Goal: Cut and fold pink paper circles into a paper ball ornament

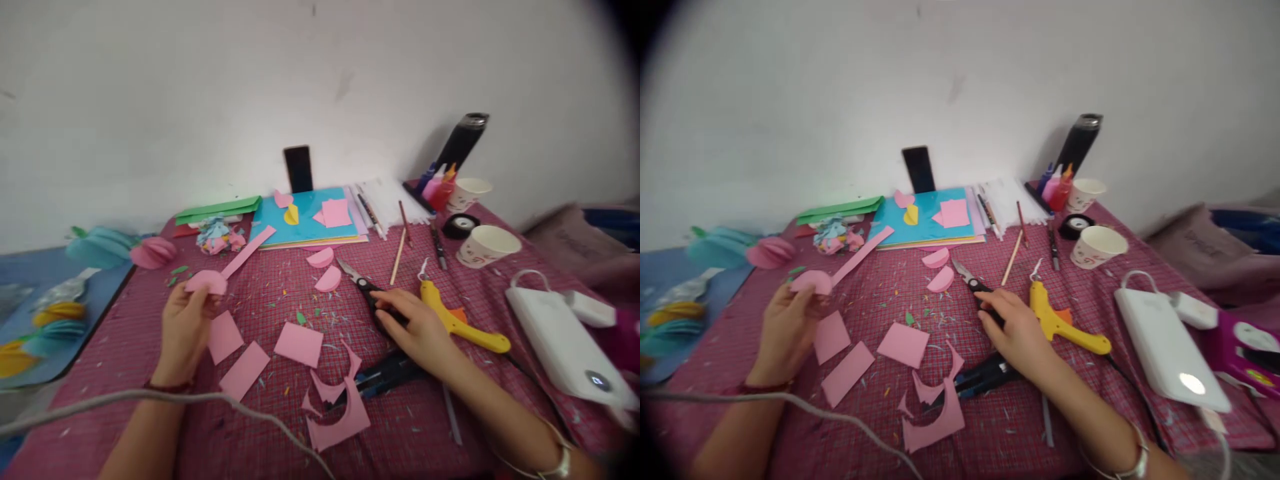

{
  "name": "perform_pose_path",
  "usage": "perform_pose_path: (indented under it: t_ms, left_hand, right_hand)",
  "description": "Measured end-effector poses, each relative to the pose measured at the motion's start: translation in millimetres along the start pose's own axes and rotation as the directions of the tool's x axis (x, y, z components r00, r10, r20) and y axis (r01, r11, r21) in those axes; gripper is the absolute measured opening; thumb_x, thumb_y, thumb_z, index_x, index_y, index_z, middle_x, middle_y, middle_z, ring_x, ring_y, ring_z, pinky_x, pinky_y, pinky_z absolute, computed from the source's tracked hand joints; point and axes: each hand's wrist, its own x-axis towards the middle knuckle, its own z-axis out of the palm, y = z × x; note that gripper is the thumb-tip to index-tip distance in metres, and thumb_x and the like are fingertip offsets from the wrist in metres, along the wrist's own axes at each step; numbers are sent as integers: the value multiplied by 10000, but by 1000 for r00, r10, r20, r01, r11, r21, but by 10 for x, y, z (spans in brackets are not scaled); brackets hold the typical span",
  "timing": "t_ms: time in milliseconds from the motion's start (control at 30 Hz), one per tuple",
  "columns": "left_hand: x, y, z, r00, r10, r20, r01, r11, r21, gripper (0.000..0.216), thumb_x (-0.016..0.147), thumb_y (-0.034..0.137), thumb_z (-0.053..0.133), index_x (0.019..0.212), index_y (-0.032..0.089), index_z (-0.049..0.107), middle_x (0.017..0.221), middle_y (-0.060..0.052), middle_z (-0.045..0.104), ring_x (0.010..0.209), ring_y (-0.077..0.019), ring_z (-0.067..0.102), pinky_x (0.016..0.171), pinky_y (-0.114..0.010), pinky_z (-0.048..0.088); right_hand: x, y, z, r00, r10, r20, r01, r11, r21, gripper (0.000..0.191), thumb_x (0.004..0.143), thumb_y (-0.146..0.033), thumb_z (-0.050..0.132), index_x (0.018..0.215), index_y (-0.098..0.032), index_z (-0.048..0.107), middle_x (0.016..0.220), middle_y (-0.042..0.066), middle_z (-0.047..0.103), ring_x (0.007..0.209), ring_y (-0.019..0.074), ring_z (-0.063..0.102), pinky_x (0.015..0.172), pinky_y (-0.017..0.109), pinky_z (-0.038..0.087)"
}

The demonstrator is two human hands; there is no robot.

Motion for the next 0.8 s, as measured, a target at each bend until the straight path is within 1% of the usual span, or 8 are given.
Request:
perform_pose_path:
  t_ms: [67, 133, 300, 433, 533, 600, 700, 800]
  left_hand:
    - [-14, 22, 13, 986, -155, 66, 164, 970, -181, 49, 766, 150, 646, 749, 166, 604, 654, 27, 631, 527, -76, 562, 483, -160, 462]
    - [-36, 58, 23, 952, -281, 122, 305, 910, -280, 104, 817, 167, 598, 714, 156, 602, 586, 20, 604, 471, -76, 542, 397, -146, 408]
    - [-177, 170, 71, 877, -414, 243, 475, 821, -317, 166, 873, 160, 546, 724, 144, 618, 593, -13, 632, 517, -101, 610, 418, -151, 470]
    - [-367, 185, 140, 869, -353, 346, 468, 814, -345, 82, 838, 144, 605, 773, 148, 655, 725, -25, 709, 642, -113, 666, 599, -196, 571]
    - [-471, 132, 179, 863, -271, 427, 416, 860, -295, 52, 775, 178, 687, 803, 134, 685, 818, -57, 736, 759, -152, 688, 696, -246, 582]
    - [-493, 87, 186, 862, -252, 440, 390, 885, -256, 72, 759, 191, 696, 778, 122, 693, 821, -67, 737, 770, -156, 684, 739, -267, 574]
    - [-470, 31, 162, 863, -255, 437, 383, 893, -235, 81, 757, 186, 684, 716, 116, 686, 744, -54, 719, 708, -132, 669, 749, -256, 551]
    - [-437, 14, 124, 848, -260, 461, 400, 885, -236, 80, 749, 188, 692, 733, 109, 694, 744, -55, 717, 688, -125, 659, 686, -231, 526]
  right_hand:
    - [-4, 42, -11, 1000, -8, 0, 8, 1000, -5, 262, 895, -234, 517, 1132, -193, 620, 916, 80, 653, 865, 222, 619, 799, 383, 497]
    - [-2, 72, -29, 1000, -12, -9, 12, 1000, -17, 260, 893, -253, 517, 1125, -201, 624, 903, 74, 658, 837, 219, 621, 767, 372, 496]
    - [28, -133, -48, 996, -9, -94, 8, 1000, -16, 229, 897, -279, 506, 1061, -203, 645, 897, 75, 674, 817, 223, 622, 749, 373, 487]
    - [177, -658, 145, 1000, 16, -8, -14, 983, 181, 188, 910, -279, 498, 1000, -203, 644, 932, 60, 689, 842, 197, 635, 764, 333, 491]
    - [369, -1063, 407, 995, -55, 88, 30, 964, 263, 246, 925, -265, 470, 1117, -171, 590, 945, 68, 673, 812, 180, 630, 726, 321, 513]
    - [489, -1270, 585, 983, -171, 61, 161, 976, 147, 357, 901, -233, 517, 1250, -159, 523, 1095, 110, 637, 968, 206, 614, 809, 354, 512]
    - [622, -1468, 827, 911, -392, 132, 402, 914, -58, 512, 870, -203, 574, 1364, -170, 442, 1385, 149, 466, 1284, 259, 435, 1038, 433, 395]
    - [700, -1546, 1019, 894, -392, 216, 428, 891, -155, 498, 877, -181, 559, 1357, -109, 446, 1372, 178, 478, 1266, 277, 449, 1040, 443, 394]
